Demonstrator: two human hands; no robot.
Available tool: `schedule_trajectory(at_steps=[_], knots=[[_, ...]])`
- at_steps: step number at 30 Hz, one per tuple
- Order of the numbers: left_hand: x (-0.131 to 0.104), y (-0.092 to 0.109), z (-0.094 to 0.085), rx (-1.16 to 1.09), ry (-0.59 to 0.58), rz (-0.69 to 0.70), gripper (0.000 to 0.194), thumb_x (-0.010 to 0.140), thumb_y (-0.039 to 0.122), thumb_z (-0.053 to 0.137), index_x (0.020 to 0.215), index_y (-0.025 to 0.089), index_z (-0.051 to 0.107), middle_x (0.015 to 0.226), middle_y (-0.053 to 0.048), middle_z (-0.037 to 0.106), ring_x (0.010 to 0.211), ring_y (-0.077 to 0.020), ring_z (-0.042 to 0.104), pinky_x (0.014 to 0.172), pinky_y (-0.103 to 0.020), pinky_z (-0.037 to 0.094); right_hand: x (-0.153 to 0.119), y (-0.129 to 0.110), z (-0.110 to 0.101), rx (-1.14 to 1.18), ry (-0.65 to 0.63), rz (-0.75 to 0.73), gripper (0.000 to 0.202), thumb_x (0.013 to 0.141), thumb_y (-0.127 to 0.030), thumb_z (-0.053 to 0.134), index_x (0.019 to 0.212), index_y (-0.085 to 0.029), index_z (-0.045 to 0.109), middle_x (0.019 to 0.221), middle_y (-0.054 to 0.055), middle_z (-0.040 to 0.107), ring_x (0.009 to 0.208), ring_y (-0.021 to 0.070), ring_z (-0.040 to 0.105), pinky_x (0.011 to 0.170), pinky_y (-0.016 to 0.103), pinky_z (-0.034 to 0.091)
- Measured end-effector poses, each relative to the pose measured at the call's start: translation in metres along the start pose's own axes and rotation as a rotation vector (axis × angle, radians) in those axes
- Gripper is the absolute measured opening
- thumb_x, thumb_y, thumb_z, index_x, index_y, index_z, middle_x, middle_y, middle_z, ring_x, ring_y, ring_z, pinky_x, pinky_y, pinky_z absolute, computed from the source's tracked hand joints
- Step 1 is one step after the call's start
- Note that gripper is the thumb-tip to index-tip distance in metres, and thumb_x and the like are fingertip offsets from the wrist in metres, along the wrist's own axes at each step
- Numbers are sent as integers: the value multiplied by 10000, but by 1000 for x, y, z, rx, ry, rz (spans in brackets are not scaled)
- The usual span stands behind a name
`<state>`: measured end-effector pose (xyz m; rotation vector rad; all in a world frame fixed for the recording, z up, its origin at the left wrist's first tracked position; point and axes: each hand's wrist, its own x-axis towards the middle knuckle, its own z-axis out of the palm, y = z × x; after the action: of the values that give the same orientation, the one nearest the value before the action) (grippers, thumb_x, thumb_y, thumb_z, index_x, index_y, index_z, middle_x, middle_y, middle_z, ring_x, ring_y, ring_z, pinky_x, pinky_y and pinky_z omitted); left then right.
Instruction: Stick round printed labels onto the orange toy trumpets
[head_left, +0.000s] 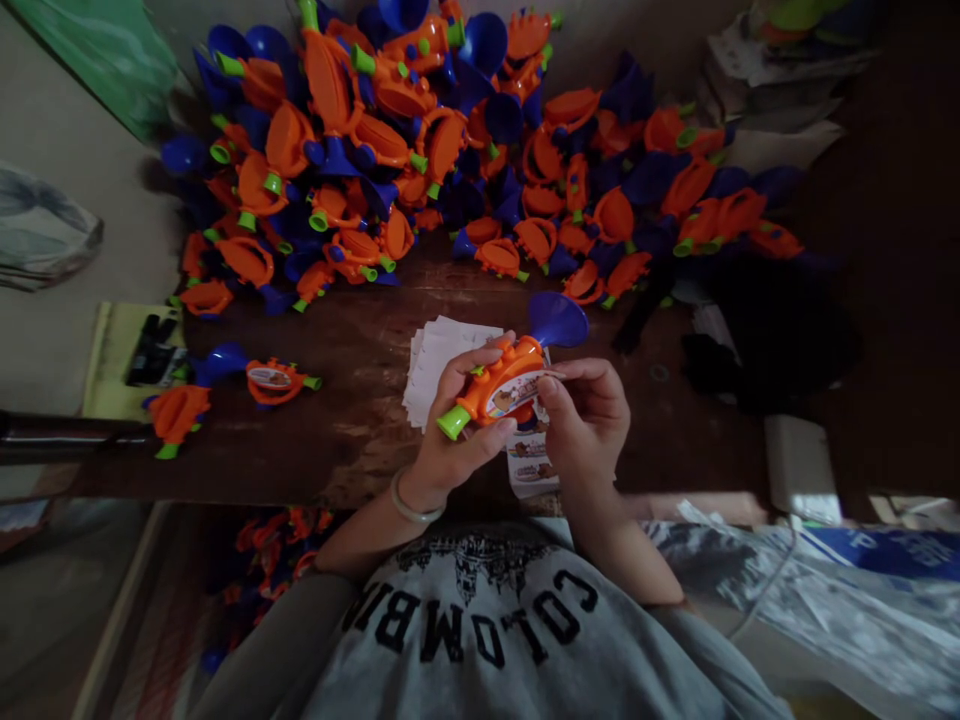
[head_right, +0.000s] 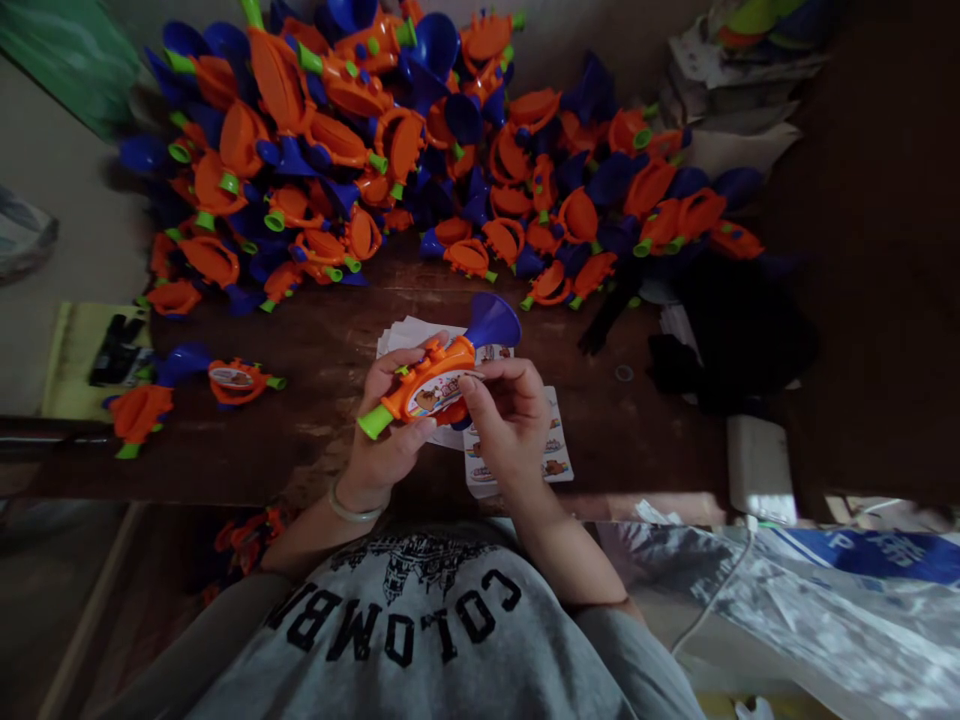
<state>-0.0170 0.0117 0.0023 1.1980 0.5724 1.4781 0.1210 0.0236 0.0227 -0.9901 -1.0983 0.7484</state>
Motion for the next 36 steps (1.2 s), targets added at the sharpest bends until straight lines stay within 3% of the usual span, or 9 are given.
schedule_trajectory(at_steps=[7, 15, 22, 24, 28, 31, 33, 35, 36], knots=[[1, 0, 3, -10, 41, -30, 488, 953, 318, 781, 1406, 325, 601, 1653, -93, 547, 1560, -356, 513, 1320, -612, 407, 1, -1, -1, -58, -15, -3, 272, 905, -486, 820, 878, -268, 658, 778, -44, 715, 631, 106, 694, 572, 227, 580], [-2, 2, 10, 83, 83, 45, 416, 969, 281, 746, 1363, 320, 618, 1602, -80, 598, 1574, -344, 493, 1315, -635, 399, -4, 0, -3, -84, -36, -11, 145, 929, -368, 802, 957, -270, 699, 859, -23, 720, 728, 137, 694, 658, 290, 595], [-7, 8, 14, 150, 63, 118, 417, 989, 266, 716, 1386, 337, 607, 1640, -80, 553, 1575, -351, 493, 1311, -643, 402, -3, -1, -3, -291, -45, -272, 64, 962, -285, 739, 995, -286, 684, 887, -3, 682, 761, 160, 657, 656, 327, 584], [-7, 8, 12, 170, 65, 138, 420, 992, 262, 709, 1390, 344, 606, 1633, -72, 556, 1585, -348, 479, 1312, -641, 403, -1, -1, -4, -390, -12, -315, 139, 950, -301, 750, 1060, -298, 665, 1016, 34, 672, 867, 190, 667, 666, 345, 596], [-9, 8, 11, 206, 67, 168, 419, 996, 265, 698, 1397, 344, 603, 1614, -71, 571, 1566, -340, 504, 1287, -629, 445, 2, -7, -5, -511, 106, -323, 592, 922, -466, 769, 1431, -353, 489, 1465, 134, 507, 1228, 298, 639, 748, 415, 638], [-10, 14, 9, 251, 49, 167, 424, 987, 270, 700, 1396, 336, 609, 1596, -77, 590, 1538, -336, 536, 1266, -631, 474, 9, -6, -5, -595, -11, -378, 815, 930, -599, 713, 1596, -362, 307, 1621, 158, 396, 1501, 395, 487, 986, 558, 614], [-11, 20, 0, 296, 80, 169, 410, 978, 270, 705, 1375, 335, 628, 1572, -75, 611, 1512, -328, 562, 1265, -631, 476, 20, 4, -9, -705, -54, -362, 870, 950, -600, 685, 1642, -334, 230, 1696, 180, 327, 1597, 425, 371, 1100, 627, 542], [-12, 26, -21, 416, 157, 203, 416, 957, 260, 725, 1359, 334, 647, 1570, -72, 610, 1506, -324, 561, 1270, -622, 470, 35, 20, -17, -848, -113, -260, 833, 973, -541, 672, 1643, -282, 250, 1696, 216, 359, 1592, 434, 382, 1158, 665, 477], [-13, 28, -38, 522, 198, 227, 431, 938, 252, 742, 1353, 328, 657, 1574, -74, 604, 1510, -328, 553, 1278, -620, 456, 43, 29, -21, -923, -211, -177, 787, 976, -505, 674, 1624, -251, 306, 1658, 228, 431, 1557, 440, 430, 1167, 681, 455]])
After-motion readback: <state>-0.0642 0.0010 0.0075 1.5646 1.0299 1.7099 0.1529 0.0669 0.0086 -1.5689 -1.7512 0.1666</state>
